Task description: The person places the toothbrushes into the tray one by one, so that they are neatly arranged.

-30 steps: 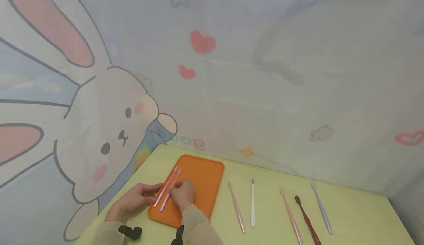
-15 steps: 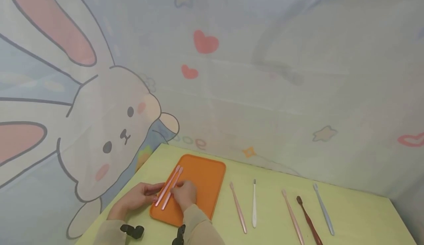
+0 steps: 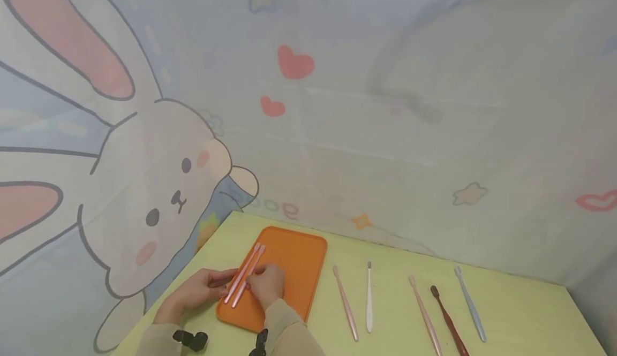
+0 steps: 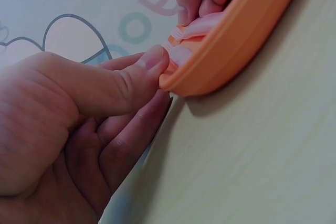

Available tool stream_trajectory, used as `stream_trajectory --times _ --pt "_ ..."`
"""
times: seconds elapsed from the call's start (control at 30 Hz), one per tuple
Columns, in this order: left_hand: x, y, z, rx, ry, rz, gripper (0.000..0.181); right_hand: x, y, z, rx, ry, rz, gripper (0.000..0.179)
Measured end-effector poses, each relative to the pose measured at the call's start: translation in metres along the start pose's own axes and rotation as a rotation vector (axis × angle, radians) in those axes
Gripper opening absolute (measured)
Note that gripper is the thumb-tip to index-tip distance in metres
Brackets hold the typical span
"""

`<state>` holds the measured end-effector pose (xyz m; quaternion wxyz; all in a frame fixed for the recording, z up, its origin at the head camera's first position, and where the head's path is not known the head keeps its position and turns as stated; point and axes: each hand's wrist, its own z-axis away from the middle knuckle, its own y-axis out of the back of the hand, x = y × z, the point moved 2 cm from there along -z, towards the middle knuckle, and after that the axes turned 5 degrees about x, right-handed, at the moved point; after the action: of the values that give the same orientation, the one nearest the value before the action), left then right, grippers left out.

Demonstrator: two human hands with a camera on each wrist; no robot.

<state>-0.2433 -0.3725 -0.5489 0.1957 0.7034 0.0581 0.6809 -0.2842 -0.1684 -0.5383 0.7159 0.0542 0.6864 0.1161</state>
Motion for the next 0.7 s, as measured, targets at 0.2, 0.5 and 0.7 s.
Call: stream_trajectory --times 0.2,0.5,0.7 --pt "-0.0010 -0.0005 0.0025 -0.002 -0.005 0.000 0.055 0.0026 -0.0008 0.0011 -0.012 0.010 -0.026 0.018" --pt "0.0012 -0.0001 0.0036 -0.022 -0.032 0.026 0.055 0.0050 0.0008 0.0003 -0.027 0.020 -0.066 0.021" --pt "0.0004 0.0009 0.0027 0.001 -0.014 0.018 0.055 0.0072 0.0053 -0.0036 -0.099 -0.010 -0.126 0.028"
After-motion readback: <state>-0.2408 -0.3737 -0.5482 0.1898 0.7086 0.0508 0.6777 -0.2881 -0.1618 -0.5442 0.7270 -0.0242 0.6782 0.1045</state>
